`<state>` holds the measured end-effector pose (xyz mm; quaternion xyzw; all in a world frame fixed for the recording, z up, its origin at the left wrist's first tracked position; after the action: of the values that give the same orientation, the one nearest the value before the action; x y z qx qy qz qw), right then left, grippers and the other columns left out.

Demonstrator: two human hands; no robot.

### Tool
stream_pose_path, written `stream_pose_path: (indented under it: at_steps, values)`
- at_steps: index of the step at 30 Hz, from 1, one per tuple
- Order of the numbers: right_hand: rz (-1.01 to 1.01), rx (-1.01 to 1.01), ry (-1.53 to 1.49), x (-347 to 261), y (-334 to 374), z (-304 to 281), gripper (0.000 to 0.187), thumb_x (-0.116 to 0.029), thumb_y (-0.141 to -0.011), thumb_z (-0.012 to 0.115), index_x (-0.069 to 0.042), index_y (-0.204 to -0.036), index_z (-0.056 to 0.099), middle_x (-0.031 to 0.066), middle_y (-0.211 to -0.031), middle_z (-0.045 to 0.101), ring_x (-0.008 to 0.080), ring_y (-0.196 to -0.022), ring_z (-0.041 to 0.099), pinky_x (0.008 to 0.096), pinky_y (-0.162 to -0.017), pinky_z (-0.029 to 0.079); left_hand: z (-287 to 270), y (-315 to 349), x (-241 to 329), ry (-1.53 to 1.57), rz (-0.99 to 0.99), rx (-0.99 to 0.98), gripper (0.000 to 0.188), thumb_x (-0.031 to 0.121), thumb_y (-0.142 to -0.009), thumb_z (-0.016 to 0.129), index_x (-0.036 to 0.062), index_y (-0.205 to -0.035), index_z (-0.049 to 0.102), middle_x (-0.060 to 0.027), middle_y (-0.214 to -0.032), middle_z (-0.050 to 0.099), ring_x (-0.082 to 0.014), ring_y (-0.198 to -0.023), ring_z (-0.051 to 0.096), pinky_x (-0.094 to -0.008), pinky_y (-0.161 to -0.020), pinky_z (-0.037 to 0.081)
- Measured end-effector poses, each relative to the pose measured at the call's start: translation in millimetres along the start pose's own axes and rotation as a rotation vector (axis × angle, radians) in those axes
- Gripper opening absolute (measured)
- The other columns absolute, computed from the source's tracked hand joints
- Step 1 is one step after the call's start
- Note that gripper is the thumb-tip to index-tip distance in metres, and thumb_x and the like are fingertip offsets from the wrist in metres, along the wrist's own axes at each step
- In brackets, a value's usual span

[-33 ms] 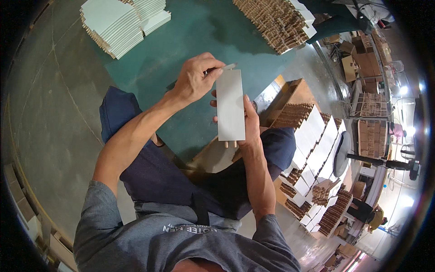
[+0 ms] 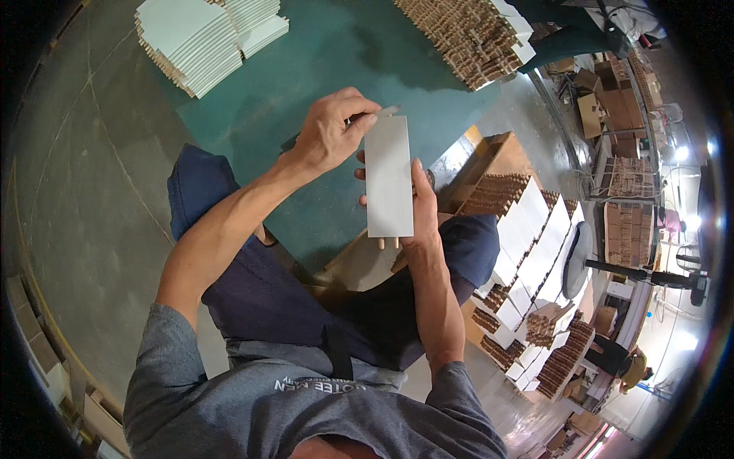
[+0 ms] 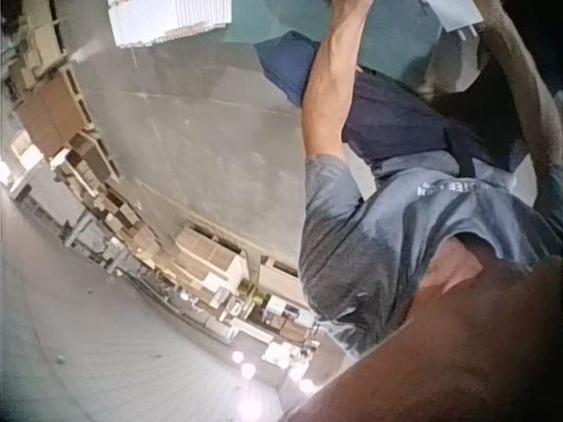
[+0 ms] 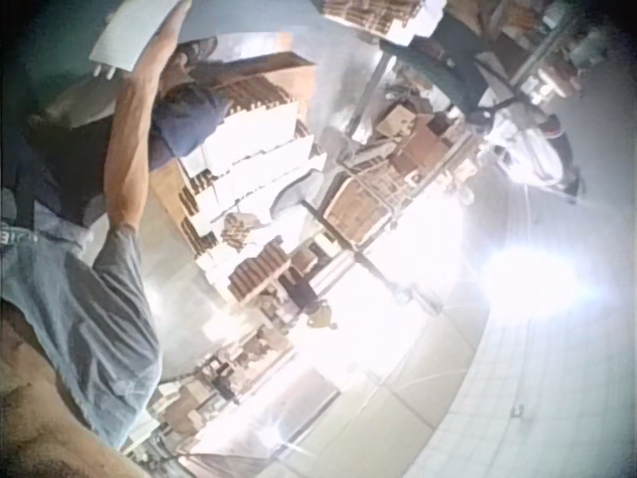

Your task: The person sands the surfaces and edges of small white rectangular wooden pieces with a piece of sandpaper, handling one piece at a time and placing it back on a stack.

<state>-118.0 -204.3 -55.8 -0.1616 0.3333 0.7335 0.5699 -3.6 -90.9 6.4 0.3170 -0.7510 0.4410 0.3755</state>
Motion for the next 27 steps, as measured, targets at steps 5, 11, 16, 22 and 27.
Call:
stream_pose_path:
  at_steps: [5, 11, 16, 22, 27]
  values:
    - [0.031, 0.124, 0.002, -2, 1, -7, 0.053, -0.043, -0.107, 0.031, -0.002, -0.137, 0.048, 0.0172, -0.120, 0.063, 0.0292, -0.103, 0.066, 0.0402, -0.078, 0.061, 11, 3, 11, -0.103, 0.169, 0.019, 0.012, 0.000, -0.088, 0.065, -0.0018, -0.097, 0.072, -0.0119, -0.087, 0.067, -0.0230, -0.077, 0.065, -0.0348, -0.066, 0.052]
    - [0.029, 0.138, -0.382, -3, -7, -32, 0.045, -0.038, -0.107, 0.038, -0.003, -0.130, 0.055, 0.0146, -0.113, 0.067, 0.0262, -0.092, 0.069, 0.0371, -0.073, 0.060, 52, 42, 43, -0.068, 0.337, -0.148, 0.012, 0.000, -0.084, 0.068, -0.0003, -0.096, 0.072, -0.0108, -0.082, 0.064, -0.0253, -0.080, 0.065, -0.0368, -0.068, 0.053]
    - [0.034, 0.205, -0.326, -5, 3, -30, 0.044, -0.037, -0.107, 0.039, -0.004, -0.128, 0.056, 0.0141, -0.106, 0.069, 0.0269, -0.084, 0.069, 0.0366, -0.072, 0.060, 49, 33, 53, -0.117, 0.348, -0.100, 0.011, -0.001, -0.085, 0.067, -0.0001, -0.095, 0.072, -0.0094, -0.082, 0.064, -0.0232, -0.081, 0.065, -0.0340, -0.068, 0.053]
    - [0.033, 0.094, -0.195, 6, -2, -31, 0.045, -0.038, -0.106, 0.038, -0.003, -0.130, 0.055, 0.0165, -0.109, 0.068, 0.0281, -0.086, 0.069, 0.0378, -0.073, 0.059, 23, 5, 25, -0.171, 0.229, 0.009, 0.010, -0.001, -0.084, 0.067, -0.0007, -0.093, 0.071, -0.0135, -0.088, 0.068, -0.0275, -0.081, 0.066, -0.0356, -0.068, 0.053]
    - [0.018, 0.087, -0.301, -14, -4, -16, 0.048, -0.039, -0.107, 0.034, -0.004, -0.134, 0.052, 0.0136, -0.115, 0.066, 0.0262, -0.092, 0.067, 0.0417, -0.082, 0.059, 77, 83, 86, -0.017, 0.529, -0.320, 0.018, 0.004, -0.080, 0.062, 0.0006, -0.095, 0.070, -0.0094, -0.086, 0.062, -0.0273, -0.081, 0.063, -0.0386, -0.066, 0.055]
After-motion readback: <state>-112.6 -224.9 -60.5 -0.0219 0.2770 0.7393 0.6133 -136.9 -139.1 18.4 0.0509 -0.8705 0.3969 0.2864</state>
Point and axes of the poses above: each hand's wrist, its own y-axis away from the middle knuckle, its own z-axis out of the palm, x = y × z, the point moved 8 cm from there along -y, towards the middle knuckle
